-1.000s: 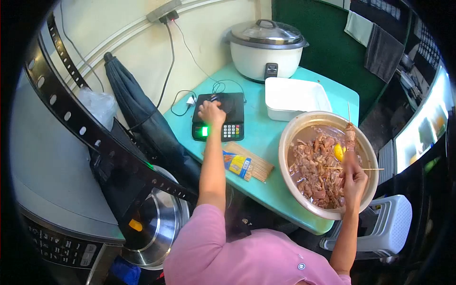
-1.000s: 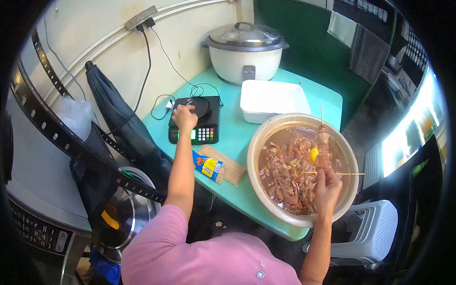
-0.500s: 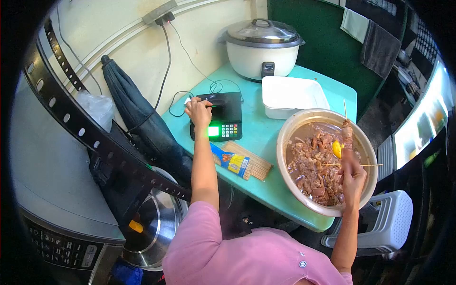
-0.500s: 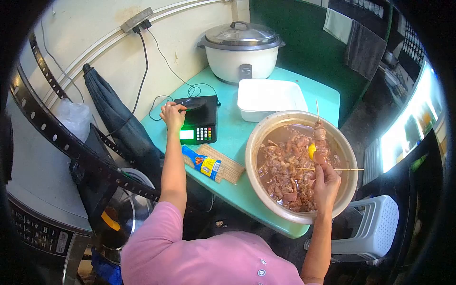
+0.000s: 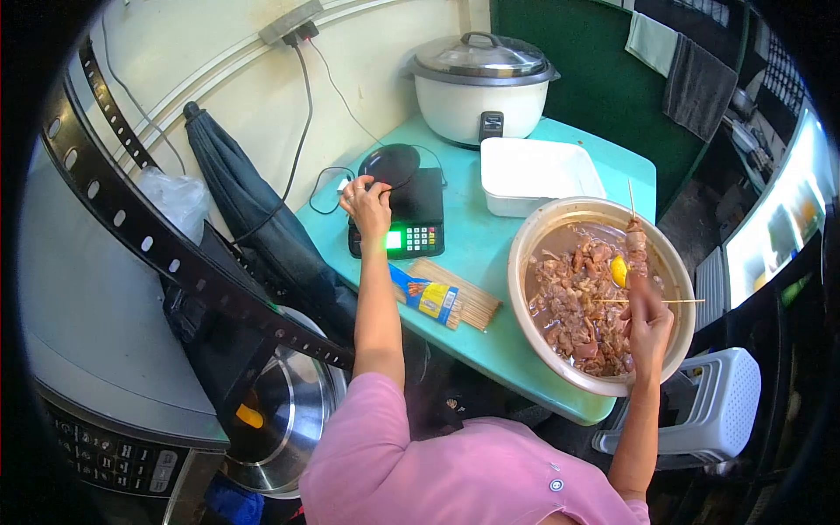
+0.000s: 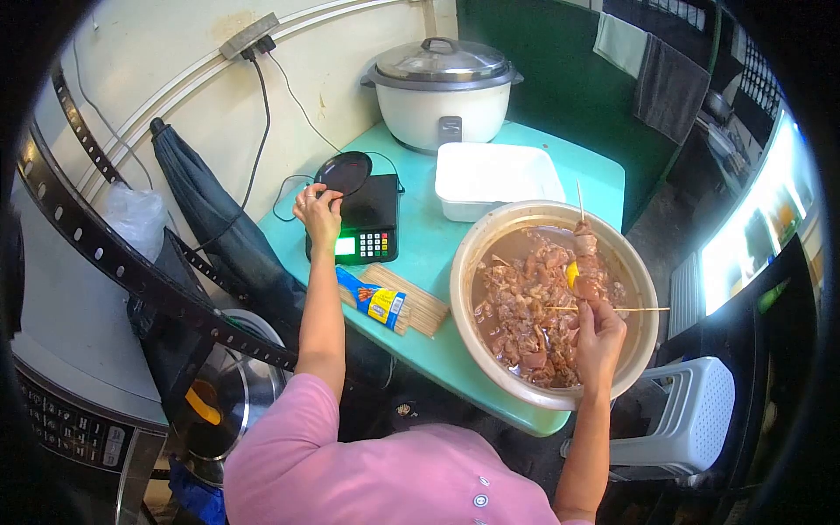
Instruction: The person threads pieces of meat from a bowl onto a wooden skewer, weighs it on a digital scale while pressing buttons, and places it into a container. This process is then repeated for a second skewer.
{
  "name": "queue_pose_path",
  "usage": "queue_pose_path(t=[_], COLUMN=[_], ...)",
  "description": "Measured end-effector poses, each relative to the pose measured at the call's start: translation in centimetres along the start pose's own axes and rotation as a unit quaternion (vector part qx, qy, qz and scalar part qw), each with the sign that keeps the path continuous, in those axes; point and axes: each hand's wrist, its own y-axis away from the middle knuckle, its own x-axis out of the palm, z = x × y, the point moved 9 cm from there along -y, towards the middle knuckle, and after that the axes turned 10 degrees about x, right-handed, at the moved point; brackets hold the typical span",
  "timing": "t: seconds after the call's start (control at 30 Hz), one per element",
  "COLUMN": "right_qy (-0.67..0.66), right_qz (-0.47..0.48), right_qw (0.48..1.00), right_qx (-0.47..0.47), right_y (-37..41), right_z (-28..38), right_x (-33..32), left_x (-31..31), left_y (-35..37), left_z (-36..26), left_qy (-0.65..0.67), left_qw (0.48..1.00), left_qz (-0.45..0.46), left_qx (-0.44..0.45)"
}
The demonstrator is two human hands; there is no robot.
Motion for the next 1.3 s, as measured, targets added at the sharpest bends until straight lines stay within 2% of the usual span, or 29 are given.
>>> queue_pose_path(t=[0.37,0.7,0.8,0.87,1.1,1.3], right_qy=[-0.003,0.005,0.006,0.009,-0.002,-0.003], right_qz=[0.015,0.019,0.013,0.017,0.013,0.02], right_qw=[1.0,0.999,1.0,1.0,1.0,0.999], right_qx=[0.025,0.033,0.023,0.023,0.027,0.033], right_y=[0.5,0.5,0.5,0.3,0.6,0.5], right_z=[1.0,1.2,1.1,0.8,1.2,0.8], right_x=[0.2,0.2,0.2,0.1,0.2,0.2], left_x=[0.9,0.6,0.1,-1.3,-3.8,-3.8], left_y=[1.7,2.4,2.0,1.4,-0.4,-0.6], left_z=[0.2,0.0,0.5,0.9,1.1,1.7], left_qy=[-0.041,-0.021,-0.013,-0.007,-0.004,-0.004], left_qw=[0.998,0.998,0.998,0.998,0.991,0.991], left_qz=[0.044,0.062,0.037,-0.024,-0.087,-0.076], left_qx=[-0.009,-0.025,-0.047,-0.066,-0.1,-0.107])
